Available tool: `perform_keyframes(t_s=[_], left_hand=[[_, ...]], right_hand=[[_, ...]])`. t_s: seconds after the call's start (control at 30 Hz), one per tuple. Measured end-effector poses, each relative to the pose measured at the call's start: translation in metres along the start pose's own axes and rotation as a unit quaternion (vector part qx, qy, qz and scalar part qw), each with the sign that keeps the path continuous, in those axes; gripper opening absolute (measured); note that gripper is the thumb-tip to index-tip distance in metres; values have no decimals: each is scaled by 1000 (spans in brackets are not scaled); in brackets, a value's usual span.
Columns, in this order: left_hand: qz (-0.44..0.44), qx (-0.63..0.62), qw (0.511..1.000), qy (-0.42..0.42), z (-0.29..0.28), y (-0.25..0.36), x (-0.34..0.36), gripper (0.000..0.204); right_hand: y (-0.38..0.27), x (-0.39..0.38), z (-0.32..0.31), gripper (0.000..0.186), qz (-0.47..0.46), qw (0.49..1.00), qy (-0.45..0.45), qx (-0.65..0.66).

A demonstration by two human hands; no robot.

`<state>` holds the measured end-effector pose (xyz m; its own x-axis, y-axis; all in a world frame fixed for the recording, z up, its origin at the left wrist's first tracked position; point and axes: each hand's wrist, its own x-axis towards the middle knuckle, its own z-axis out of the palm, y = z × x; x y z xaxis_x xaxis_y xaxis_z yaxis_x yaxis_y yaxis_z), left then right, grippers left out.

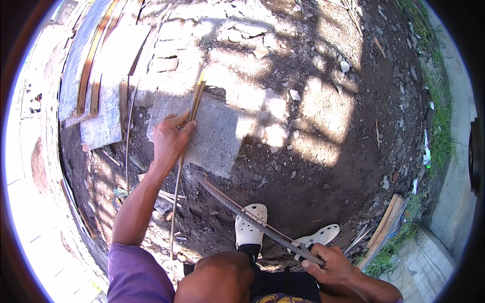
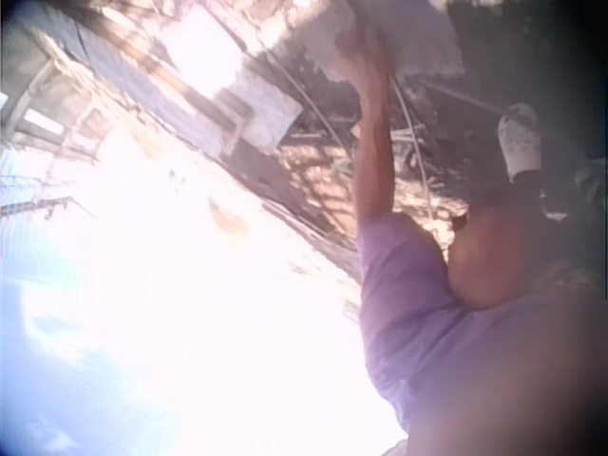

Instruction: The person uses a hacksaw to cut a metal rod placed on a concrete block. They repeatedly saw back and forth, repositioning the rod and adjusting their grip as needed. The cut pieces are set aside on the ground.

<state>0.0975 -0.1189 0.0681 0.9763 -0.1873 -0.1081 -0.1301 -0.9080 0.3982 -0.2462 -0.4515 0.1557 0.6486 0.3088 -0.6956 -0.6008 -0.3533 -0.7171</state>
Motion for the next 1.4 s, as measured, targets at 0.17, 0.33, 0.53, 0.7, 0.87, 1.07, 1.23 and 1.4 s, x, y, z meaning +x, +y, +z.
perform_keyframes(t_s=[0.17,0.33,0.53,0.7,0.87,1.07,1.23,1.4], left_hand=[[16,5,1000,-1,2,-3,0,41],[50,6,999,4,3,-11,-4,38],[41,11,999,-29,0,-10,-3,35],[37,14,999,-29,-2,-8,-3,41],[50,20,998,-29,0,-10,-4,26],[71,6,997,-12,3,-12,-4,26],[42,6,999,-27,4,-11,-3,28],[33,19,999,-30,1,-5,-5,31]], right_hand=[[0,7,15,46,-15,999,-6,-32],[3,43,41,52,-32,998,-29,-48],[-2,100,72,58,-142,980,17,-141],[-18,140,77,59,-164,973,73,-148],[-30,165,69,59,-144,972,94,-162],[-32,175,68,57,-166,965,121,-160],[-31,183,63,57,-173,965,123,-153],[-27,188,62,57,-190,963,116,-150]])
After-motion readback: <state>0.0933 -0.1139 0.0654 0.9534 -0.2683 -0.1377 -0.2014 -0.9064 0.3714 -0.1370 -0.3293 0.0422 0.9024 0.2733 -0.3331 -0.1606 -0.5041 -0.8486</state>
